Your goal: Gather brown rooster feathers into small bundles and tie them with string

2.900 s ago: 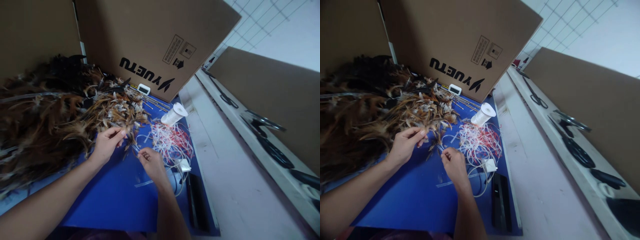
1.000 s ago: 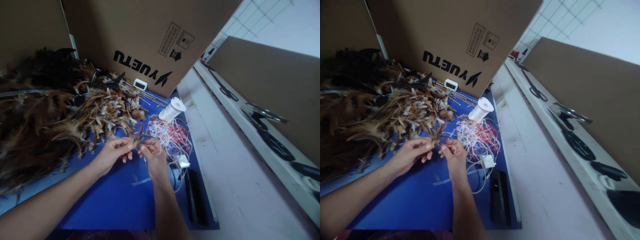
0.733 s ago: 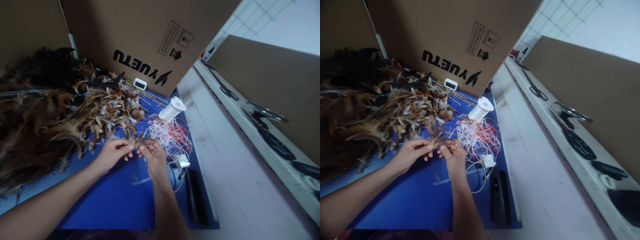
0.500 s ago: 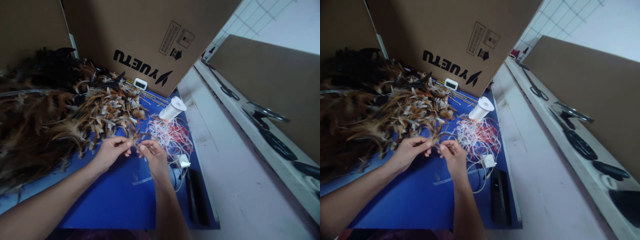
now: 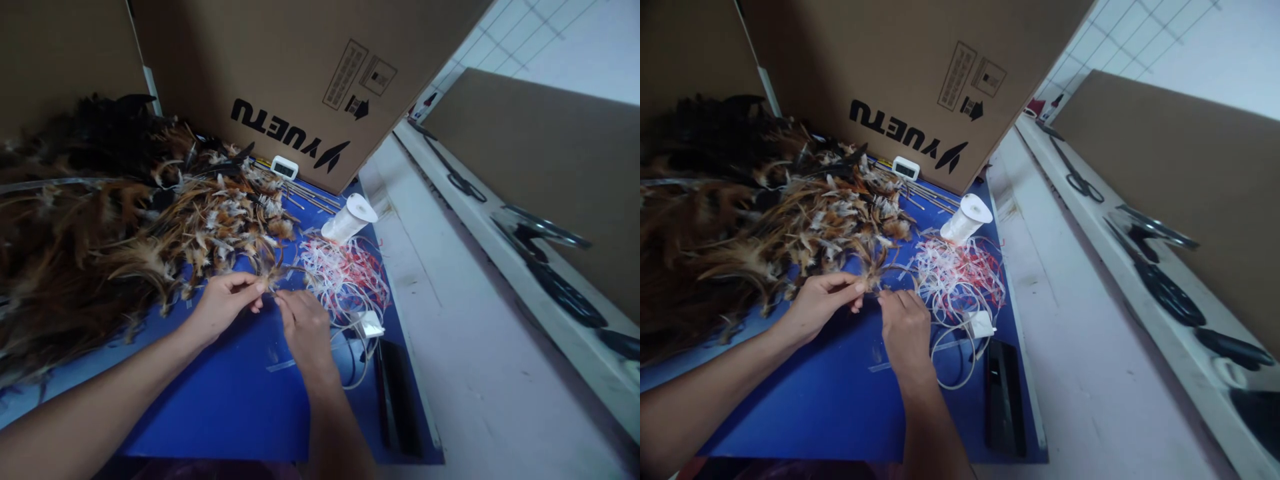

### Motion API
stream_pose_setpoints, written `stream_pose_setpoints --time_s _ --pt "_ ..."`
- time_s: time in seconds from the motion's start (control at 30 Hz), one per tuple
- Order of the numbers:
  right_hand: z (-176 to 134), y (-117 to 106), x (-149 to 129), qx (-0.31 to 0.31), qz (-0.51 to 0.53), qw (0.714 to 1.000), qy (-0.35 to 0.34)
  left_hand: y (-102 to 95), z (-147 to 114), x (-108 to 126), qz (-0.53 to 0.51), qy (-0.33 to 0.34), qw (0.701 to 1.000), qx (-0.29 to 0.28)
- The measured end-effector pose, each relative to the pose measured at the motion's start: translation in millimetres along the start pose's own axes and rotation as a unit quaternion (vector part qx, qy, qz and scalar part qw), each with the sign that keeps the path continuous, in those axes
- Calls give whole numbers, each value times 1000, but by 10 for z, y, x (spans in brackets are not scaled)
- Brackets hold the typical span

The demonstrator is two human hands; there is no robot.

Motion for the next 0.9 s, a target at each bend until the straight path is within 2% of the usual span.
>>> stream_pose_setpoints --time_s 0.17,0.3,0.37,0.43,0.53,0.67,0.9 --pt "4 -42 15 -37 -20 999 24 1 4 -20 -17 -11 1000 1" --pt "16 -173 2 10 109 993 40 -11 9 -34 -46 -24 999 13" --pt "17 -224 -7 45 222 972 67 -11 11 -39 -42 -31 999 16" --pt "14 -244 -20 73 327 937 98 -6 11 -46 -30 -40 999 16" --pt "14 -226 -57 94 414 899 105 9 9 -52 -1 -39 999 4" --pt "24 -164 -96 92 454 882 88 20 7 -44 55 -7 998 -16" --pt "23 -92 -101 94 476 868 104 15 -10 -47 118 -14 993 -25"
Point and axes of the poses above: each hand's wrist, its own z-axis towards the middle knuckle, its own y-axis out of the palm, x = y × z, the point moved 1 cm from there along z, towards the middle knuckle, and after that the axes turned 14 degrees about -x, right-handed, at the moved point
